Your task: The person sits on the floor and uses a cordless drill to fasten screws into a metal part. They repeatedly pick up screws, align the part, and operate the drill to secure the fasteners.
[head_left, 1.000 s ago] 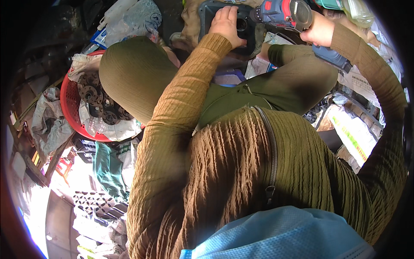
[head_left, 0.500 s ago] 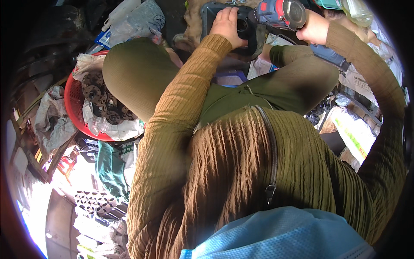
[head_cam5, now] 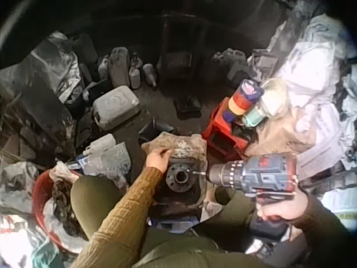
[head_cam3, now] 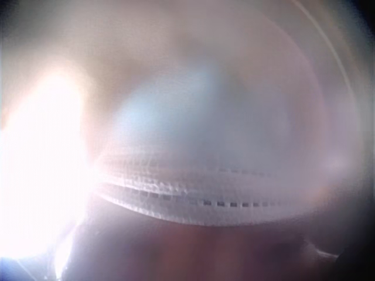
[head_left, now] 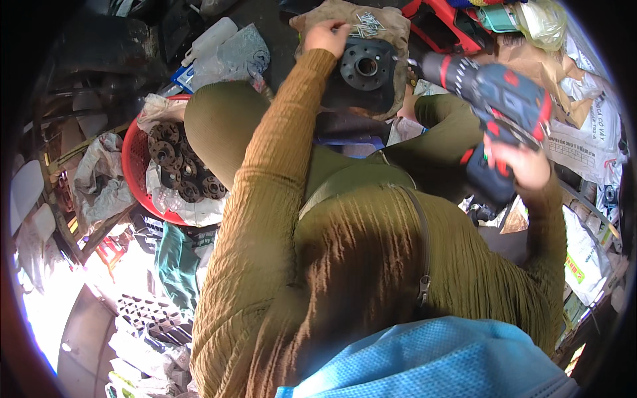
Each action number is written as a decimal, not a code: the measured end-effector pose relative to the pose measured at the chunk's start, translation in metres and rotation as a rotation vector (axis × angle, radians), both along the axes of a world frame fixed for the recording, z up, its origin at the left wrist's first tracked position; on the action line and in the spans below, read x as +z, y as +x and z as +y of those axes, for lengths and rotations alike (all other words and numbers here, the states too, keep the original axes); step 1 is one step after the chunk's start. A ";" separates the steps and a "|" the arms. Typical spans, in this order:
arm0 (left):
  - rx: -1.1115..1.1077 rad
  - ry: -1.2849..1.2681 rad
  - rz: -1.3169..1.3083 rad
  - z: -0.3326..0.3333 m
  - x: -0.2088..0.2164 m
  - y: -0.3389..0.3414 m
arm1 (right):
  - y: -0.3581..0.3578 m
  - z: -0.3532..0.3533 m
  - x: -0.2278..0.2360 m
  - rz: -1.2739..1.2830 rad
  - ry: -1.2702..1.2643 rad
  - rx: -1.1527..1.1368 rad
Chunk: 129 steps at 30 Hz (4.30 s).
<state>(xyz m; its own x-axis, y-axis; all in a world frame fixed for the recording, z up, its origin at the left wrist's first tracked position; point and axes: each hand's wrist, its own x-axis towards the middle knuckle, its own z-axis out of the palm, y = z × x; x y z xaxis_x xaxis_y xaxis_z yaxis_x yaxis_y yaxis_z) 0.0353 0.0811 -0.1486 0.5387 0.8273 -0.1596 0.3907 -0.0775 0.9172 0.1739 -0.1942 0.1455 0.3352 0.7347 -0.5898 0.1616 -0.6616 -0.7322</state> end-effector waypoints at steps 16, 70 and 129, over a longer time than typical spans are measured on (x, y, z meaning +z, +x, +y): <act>-0.551 0.886 0.577 0.037 -0.057 0.063 | -0.024 -0.065 0.005 0.013 0.013 -0.287; -0.547 0.542 -0.696 -0.044 0.125 -0.020 | -0.039 -0.045 0.009 0.101 0.218 -0.197; -0.540 0.571 0.121 -0.035 -0.039 -0.034 | -0.013 0.105 -0.066 -0.385 -0.689 0.533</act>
<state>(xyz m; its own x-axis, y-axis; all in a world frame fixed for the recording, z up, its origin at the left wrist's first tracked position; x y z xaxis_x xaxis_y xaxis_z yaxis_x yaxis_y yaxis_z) 0.0015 0.0463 -0.1881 0.8945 0.4285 0.1275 0.2597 -0.7301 0.6320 0.1611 -0.0896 0.0794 0.3177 0.3789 -0.8692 0.7156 -0.6972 -0.0423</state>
